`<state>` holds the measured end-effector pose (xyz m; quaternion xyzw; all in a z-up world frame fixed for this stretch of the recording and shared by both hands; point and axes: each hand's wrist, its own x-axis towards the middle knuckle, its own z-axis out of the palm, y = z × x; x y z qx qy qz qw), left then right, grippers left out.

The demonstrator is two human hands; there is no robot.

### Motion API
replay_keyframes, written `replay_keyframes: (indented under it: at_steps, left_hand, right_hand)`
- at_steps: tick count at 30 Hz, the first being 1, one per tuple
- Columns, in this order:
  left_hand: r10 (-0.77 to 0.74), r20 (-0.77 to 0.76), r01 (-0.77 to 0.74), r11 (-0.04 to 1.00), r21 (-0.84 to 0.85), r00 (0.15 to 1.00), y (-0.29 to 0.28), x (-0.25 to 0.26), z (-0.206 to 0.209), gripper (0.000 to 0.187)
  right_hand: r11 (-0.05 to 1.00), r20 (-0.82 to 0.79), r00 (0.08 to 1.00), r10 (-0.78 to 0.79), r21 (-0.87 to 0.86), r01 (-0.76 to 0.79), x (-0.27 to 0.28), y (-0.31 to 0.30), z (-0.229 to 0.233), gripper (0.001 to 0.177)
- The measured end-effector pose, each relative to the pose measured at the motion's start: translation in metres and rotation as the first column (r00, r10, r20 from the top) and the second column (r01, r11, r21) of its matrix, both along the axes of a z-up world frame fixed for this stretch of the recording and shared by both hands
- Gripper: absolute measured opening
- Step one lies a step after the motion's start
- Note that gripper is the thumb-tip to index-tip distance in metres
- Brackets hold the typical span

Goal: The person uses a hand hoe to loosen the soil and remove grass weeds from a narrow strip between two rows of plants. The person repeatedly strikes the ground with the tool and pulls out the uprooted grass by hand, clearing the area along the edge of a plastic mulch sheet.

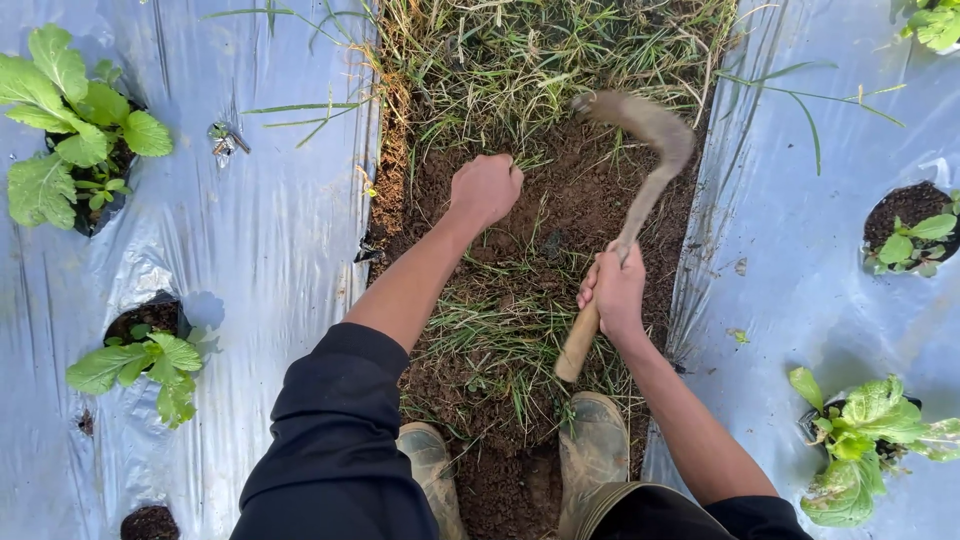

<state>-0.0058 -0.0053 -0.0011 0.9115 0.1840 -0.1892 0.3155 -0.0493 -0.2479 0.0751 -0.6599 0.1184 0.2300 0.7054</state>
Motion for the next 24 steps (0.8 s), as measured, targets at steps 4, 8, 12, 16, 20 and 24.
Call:
replay_keyframes:
  at_steps: [4, 8, 12, 16, 20, 24]
  left_hand:
    - [-0.025, 0.004, 0.025, 1.0, -0.008, 1.0, 0.002, 0.001, 0.023, 0.043]
    - [-0.013, 0.02, 0.014, 1.0, -0.016, 1.0, 0.001, -0.001, 0.016, 0.042]
    - [-0.02, 0.015, 0.021, 1.0, -0.003, 1.0, 0.002, 0.001, 0.012, 0.042]
    - [-0.036, 0.018, 0.036, 0.999, -0.01, 0.999, 0.001, -0.003, 0.015, 0.041]
    - [-0.034, 0.022, 0.034, 0.999, -0.026, 0.999, 0.002, -0.002, 0.001, 0.041]
    - [-0.033, -0.007, 0.033, 0.999, -0.018, 0.999, -0.001, -0.001, 0.005, 0.043]
  right_hand:
    - [0.984, -0.115, 0.98, 0.162, -0.058, -0.169, 0.002, -0.016, 0.001, 0.007]
    - [1.0, -0.047, 0.999, 0.001, 0.004, -0.001, 0.016, -0.01, 0.008, 0.005]
    - [0.966, -0.149, 0.967, 0.207, -0.124, -0.226, 0.002, -0.011, 0.005, 0.005]
    - [0.981, -0.154, 0.974, 0.167, -0.076, -0.18, -0.001, -0.015, 0.012, 0.004]
    - [1.0, -0.075, 0.997, 0.015, 0.009, -0.014, 0.01, -0.011, 0.004, 0.006]
    - [0.943, -0.201, 0.943, 0.266, -0.15, -0.298, -0.003, -0.019, 0.005, 0.002]
